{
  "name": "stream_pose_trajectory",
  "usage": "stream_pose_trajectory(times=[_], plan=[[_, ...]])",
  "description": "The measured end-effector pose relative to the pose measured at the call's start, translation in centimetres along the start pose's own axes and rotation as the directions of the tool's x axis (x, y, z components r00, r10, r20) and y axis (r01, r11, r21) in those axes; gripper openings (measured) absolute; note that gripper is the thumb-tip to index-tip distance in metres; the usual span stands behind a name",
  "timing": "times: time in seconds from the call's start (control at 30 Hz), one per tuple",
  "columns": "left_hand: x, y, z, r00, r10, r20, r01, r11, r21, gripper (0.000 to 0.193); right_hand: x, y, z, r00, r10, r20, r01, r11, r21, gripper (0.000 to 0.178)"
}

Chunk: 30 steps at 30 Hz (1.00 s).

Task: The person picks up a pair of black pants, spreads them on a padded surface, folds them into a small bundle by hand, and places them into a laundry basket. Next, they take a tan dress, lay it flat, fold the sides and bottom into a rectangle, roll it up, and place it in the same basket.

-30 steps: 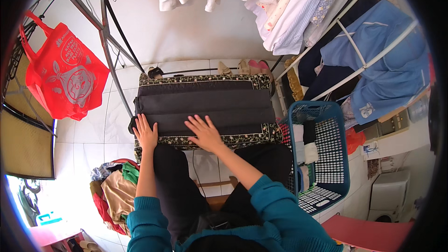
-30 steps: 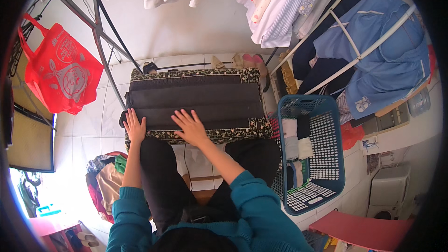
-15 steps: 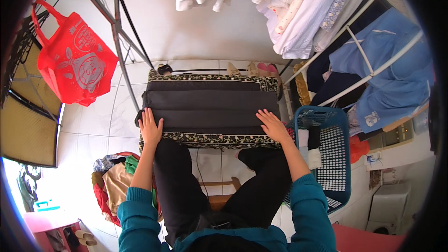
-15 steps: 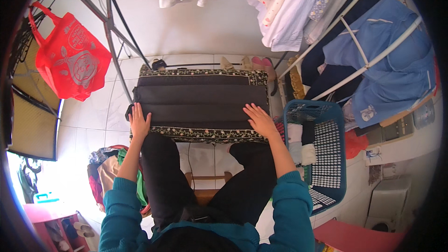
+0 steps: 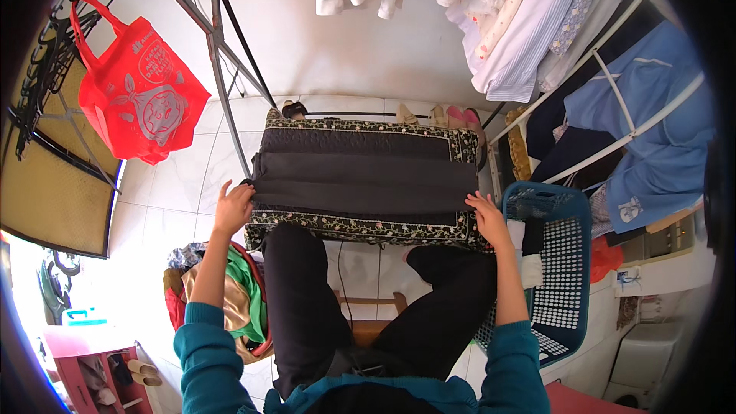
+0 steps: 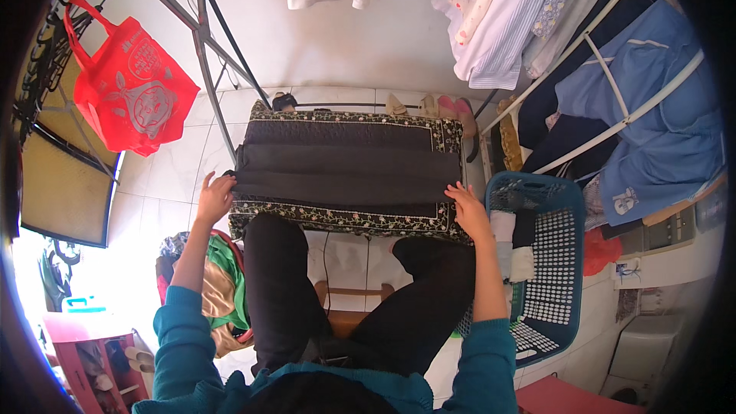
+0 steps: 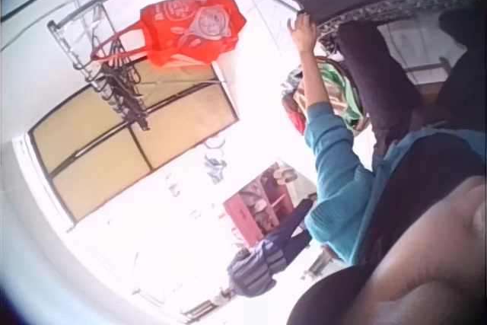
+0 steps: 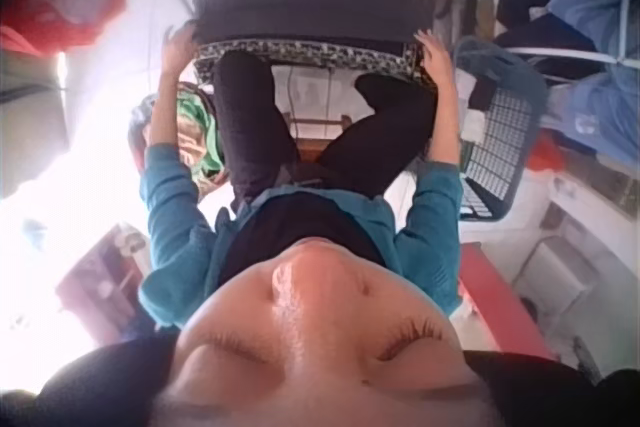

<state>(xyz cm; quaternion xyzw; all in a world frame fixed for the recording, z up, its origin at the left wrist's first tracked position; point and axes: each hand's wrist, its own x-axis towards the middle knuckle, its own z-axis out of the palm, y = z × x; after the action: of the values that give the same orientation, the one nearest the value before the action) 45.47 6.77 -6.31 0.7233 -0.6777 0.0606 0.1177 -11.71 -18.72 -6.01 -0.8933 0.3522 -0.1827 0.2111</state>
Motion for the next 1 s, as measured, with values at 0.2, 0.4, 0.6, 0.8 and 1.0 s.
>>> stream_pose_trajectory(times=[0.2,0.4,0.6,0.8,1.0], plan=[[-2.7,-0.1,-2.1,0.99,0.036,0.136,-0.011,0.984,-0.178,0.024,-3.4,-0.7,-0.6,0.98,0.13,0.151,-0.156,0.972,0.174,0.029],[2.5,-0.8,-1.2,0.986,-0.164,0.0,0.143,0.858,-0.494,0.015,-1.3,1.6,-0.3,0.897,0.442,0.006,-0.412,0.829,0.378,0.019],[5.2,-2.4,4.8,0.832,-0.552,-0.057,0.403,0.673,-0.62,0.014,3.2,4.3,4.0,0.765,0.61,-0.205,-0.51,0.769,0.385,0.025],[4.9,-1.5,7.4,0.791,-0.584,-0.183,0.5,0.789,-0.356,0.015,5.4,2.2,5.9,0.671,0.664,-0.329,-0.688,0.724,0.058,0.032],[6.2,0.8,5.7,0.807,-0.511,-0.296,0.535,0.845,-0.001,0.017,5.8,1.9,6.5,0.659,0.531,-0.533,-0.693,0.704,-0.156,0.031]])
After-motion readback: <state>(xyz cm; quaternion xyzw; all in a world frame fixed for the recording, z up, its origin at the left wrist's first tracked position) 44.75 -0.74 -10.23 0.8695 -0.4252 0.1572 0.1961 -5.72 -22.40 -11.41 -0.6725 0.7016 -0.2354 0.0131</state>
